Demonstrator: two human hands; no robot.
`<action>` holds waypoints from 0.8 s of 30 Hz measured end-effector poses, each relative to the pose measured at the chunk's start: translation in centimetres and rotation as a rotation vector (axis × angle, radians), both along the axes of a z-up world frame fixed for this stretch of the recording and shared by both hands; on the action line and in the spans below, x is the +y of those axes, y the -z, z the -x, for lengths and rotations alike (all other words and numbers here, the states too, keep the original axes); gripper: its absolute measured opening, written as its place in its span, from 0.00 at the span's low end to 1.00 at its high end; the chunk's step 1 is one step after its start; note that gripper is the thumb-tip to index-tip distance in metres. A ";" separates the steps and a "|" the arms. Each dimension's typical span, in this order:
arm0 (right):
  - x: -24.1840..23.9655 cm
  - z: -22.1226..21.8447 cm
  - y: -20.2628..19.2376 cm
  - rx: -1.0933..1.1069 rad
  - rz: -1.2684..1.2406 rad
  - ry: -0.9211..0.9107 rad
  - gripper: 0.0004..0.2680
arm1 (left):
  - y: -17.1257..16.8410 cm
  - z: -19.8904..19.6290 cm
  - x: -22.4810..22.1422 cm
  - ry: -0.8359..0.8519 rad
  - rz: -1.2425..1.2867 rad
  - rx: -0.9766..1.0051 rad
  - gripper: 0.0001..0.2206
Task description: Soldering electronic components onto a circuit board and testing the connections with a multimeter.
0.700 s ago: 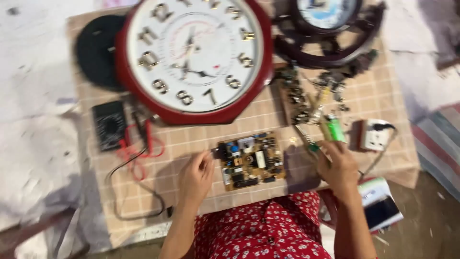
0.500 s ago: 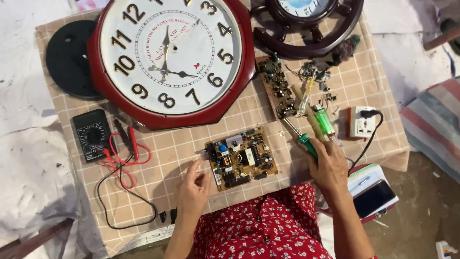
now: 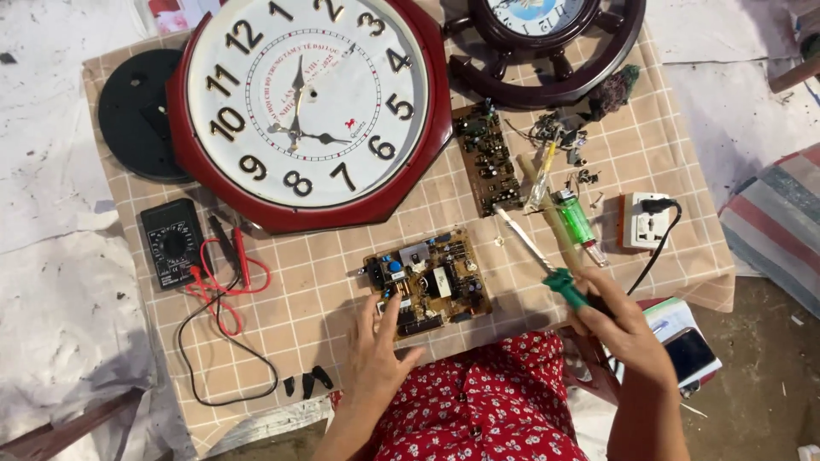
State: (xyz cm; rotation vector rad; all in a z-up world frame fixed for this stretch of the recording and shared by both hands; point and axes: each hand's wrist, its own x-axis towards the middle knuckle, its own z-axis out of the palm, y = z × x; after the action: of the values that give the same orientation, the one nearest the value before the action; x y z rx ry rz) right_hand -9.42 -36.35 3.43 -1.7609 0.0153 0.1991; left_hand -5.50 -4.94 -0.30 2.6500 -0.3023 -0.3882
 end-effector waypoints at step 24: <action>4.1 -0.8 -4.1 -0.163 0.209 -0.465 0.11 | -1.3 -1.3 -1.8 -0.268 1.059 0.598 0.33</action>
State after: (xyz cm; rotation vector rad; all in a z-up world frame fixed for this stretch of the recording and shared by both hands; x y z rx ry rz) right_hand -8.63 -32.27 7.57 -1.9647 -0.5106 0.4009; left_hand -4.20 -6.77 0.97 1.4315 0.0525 -0.6686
